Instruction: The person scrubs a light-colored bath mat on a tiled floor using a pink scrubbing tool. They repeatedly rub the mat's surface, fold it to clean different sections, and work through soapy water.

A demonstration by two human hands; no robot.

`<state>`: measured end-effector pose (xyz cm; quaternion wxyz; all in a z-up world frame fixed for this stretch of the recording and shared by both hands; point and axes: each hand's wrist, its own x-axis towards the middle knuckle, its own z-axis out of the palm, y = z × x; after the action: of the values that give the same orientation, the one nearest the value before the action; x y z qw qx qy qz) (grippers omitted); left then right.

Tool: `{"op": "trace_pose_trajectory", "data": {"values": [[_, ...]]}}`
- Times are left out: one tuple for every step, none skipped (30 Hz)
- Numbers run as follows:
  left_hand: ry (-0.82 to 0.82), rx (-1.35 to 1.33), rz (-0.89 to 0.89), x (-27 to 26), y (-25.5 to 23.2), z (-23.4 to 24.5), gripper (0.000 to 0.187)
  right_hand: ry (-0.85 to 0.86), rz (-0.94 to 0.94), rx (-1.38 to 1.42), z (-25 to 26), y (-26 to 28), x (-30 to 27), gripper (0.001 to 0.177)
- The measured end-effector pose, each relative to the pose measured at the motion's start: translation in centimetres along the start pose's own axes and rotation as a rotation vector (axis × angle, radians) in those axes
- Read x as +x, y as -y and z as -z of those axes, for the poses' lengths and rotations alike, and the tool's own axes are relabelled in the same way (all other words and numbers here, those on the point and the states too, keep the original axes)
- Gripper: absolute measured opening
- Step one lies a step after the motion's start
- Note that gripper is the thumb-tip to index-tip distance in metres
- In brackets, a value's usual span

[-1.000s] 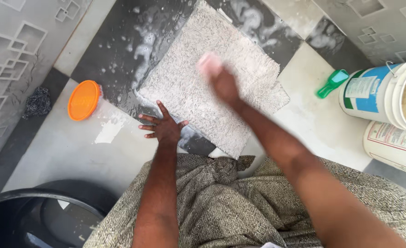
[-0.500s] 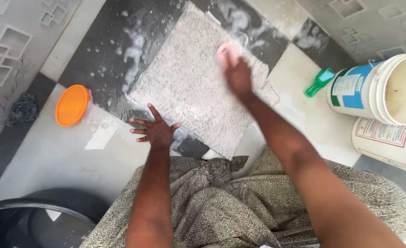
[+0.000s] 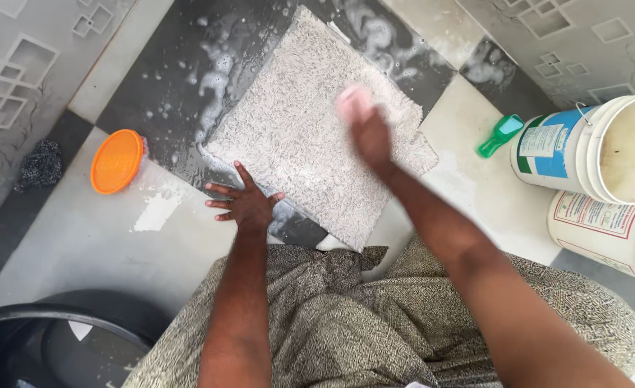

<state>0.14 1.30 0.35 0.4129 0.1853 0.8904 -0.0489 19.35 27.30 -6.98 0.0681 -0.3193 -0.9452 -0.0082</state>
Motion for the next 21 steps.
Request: {"op": "trace_pose_trajectory", "data": {"values": [[0.001, -0.007, -0.002, -0.1, 0.0, 0.0, 0.136, 0.085, 0.049, 0.187, 0.5, 3.6, -1.7, 0.046], [0.002, -0.015, -0.003, -0.2, 0.0, -0.1, 0.136, 0.195, 0.103, 0.323, 2.0, 6.8, -3.6, 0.046], [0.003, -0.021, 0.002, -0.1, -0.2, 0.0, 0.137, 0.34, 0.126, 0.439, 3.9, 9.6, -4.8, 0.045], [0.004, -0.028, 0.007, 0.0, -0.3, 0.0, 0.137, 0.458, 0.135, 0.514, 5.6, 10.9, -5.2, 0.045], [0.01, -0.026, 0.017, -0.1, 0.0, 0.0, 0.138, 0.537, 0.111, 0.583, 6.7, 11.3, -5.2, 0.045], [-0.003, -0.03, 0.002, 0.1, 0.1, 0.0, 0.138, 0.604, 0.045, 0.648, 6.8, 10.3, -4.3, 0.045], [-0.006, -0.034, -0.003, 0.1, 0.1, -0.4, 0.138, 0.525, 0.022, 0.643, 6.5, 8.7, -3.7, 0.045], [-0.01, -0.039, -0.008, 0.1, 0.3, -0.6, 0.138, 0.4, 0.021, 0.586, 5.6, 6.7, -3.0, 0.045], [0.001, -0.045, -0.005, 0.3, 0.3, -0.7, 0.138, 0.233, 0.043, 0.46, 4.5, 4.8, -2.6, 0.045], [0.011, -0.052, -0.001, 0.4, 0.4, -0.6, 0.138, 0.108, 0.026, 0.325, 3.4, 3.5, -2.7, 0.046], [0.017, -0.057, -0.005, 0.4, 0.3, -0.4, 0.138, 0.033, -0.005, 0.246, 2.3, 3.0, -3.3, 0.046], [0.018, -0.055, 0.005, 0.2, 0.3, -0.3, 0.137, -0.033, -0.032, 0.082, 1.5, 2.5, -4.4, 0.052], [0.015, -0.057, 0.011, 0.0, 0.1, -0.1, 0.137, -0.059, -0.029, 0.183, 0.1, 4.8, -5.6, 0.054], [0.013, -0.06, 0.017, -0.2, -0.1, 0.0, 0.137, -0.083, -0.027, 0.285, -0.9, 7.8, -6.9, 0.057], [0.018, -0.068, 0.017, -0.3, -0.2, 0.3, 0.137, -0.112, 0.1, 0.062, -0.9, 10.9, -8.9, 0.053], [0.024, -0.076, 0.018, -0.3, -0.3, 0.7, 0.136, -0.143, 0.224, -0.163, -0.4, 13.4, -10.7, 0.049], [0.036, -0.081, 0.023, -0.6, -0.1, 0.7, 0.136, -0.062, 0.219, -0.016, 0.1, 14.4, -11.3, 0.051], [0.03, -0.088, 0.024, -0.6, 0.0, 0.8, 0.136, 0.02, 0.213, 0.13, 0.6, 15.1, -11.6, 0.053], [0.03, -0.091, 0.021, -0.6, 0.0, 0.8, 0.136, 0.108, 0.201, 0.274, 1.0, 15.7, -12.0, 0.055], [0.03, -0.093, 0.018, -0.5, 0.0, 0.8, 0.136, 0.133, 0.184, 0.201, 1.1, 14.4, -11.1, 0.051], [0.033, -0.089, 0.016, -0.5, 0.1, 0.6, 0.136, 0.165, 0.163, 0.126, 1.2, 12.3, -10.0, 0.048]]}}
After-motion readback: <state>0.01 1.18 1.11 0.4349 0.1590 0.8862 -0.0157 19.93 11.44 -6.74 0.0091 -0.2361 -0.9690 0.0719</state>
